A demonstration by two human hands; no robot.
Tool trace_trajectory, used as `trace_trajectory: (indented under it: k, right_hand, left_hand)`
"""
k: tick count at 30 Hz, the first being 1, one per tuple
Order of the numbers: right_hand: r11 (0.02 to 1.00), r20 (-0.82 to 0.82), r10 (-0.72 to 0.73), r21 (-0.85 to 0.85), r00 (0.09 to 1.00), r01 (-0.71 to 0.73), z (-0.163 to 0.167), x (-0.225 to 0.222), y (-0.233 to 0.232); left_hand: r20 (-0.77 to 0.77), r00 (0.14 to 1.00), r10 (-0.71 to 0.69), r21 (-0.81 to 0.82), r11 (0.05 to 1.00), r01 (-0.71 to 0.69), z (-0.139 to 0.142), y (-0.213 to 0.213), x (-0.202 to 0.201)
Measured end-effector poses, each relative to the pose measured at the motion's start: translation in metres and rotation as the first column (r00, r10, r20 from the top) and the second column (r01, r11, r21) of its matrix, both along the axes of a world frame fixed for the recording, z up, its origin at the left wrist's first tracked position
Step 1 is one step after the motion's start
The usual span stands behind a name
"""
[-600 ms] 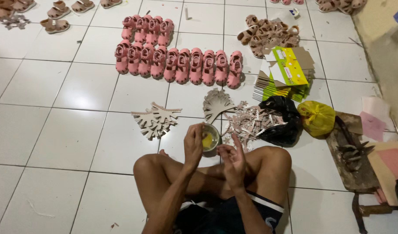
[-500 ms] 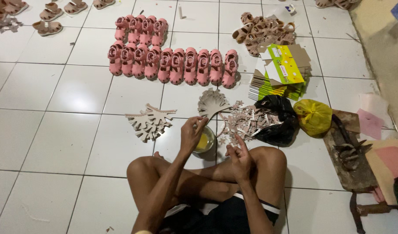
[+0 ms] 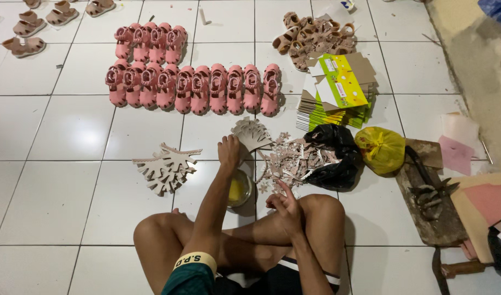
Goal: The person sits on the floor and assembles pink slipper-style shoes by attaching a white star-shaped insole to a pink shoe upper. They repeatedly pick up an insole, apply adhesive from a small metal bowl, and press the insole into the shoe upper, then place the assembled unit aside.
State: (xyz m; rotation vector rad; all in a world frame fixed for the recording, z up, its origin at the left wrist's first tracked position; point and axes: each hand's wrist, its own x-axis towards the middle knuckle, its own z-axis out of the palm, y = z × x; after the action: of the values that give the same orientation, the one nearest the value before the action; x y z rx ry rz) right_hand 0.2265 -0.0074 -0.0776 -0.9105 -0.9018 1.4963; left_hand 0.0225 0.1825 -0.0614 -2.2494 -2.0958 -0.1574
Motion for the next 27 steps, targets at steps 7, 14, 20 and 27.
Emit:
trace_trajectory:
  k: [7, 14, 20, 27]
  right_hand:
    - [1.000, 0.087, 0.015, -0.025, 0.996, -0.013, 0.008, -0.002, 0.005]
    - [1.000, 0.575, 0.029, -0.026, 0.818, -0.017, 0.035, -0.017, 0.001]
    - [0.909, 0.978, 0.010, 0.078, 0.208, -0.410, 0.039, -0.056, 0.001]
    - [0.840, 0.985, -0.012, -0.083, -0.172, -0.535, 0.023, -0.088, 0.027]
  left_hand:
    - [0.372, 0.924, -0.090, 0.059, 0.996, 0.073, 0.022, 0.000, -0.011]
    - [0.988, 0.144, -0.063, 0.077, 0.992, -0.096, 0.058, -0.061, -0.068]
    - [0.855, -0.479, 0.201, -0.313, 0.935, -0.166, 0.068, -0.198, -0.109]
    - [0.873, -0.265, 0.410, -0.475, 0.839, -0.267, 0.086, -0.345, -0.107]
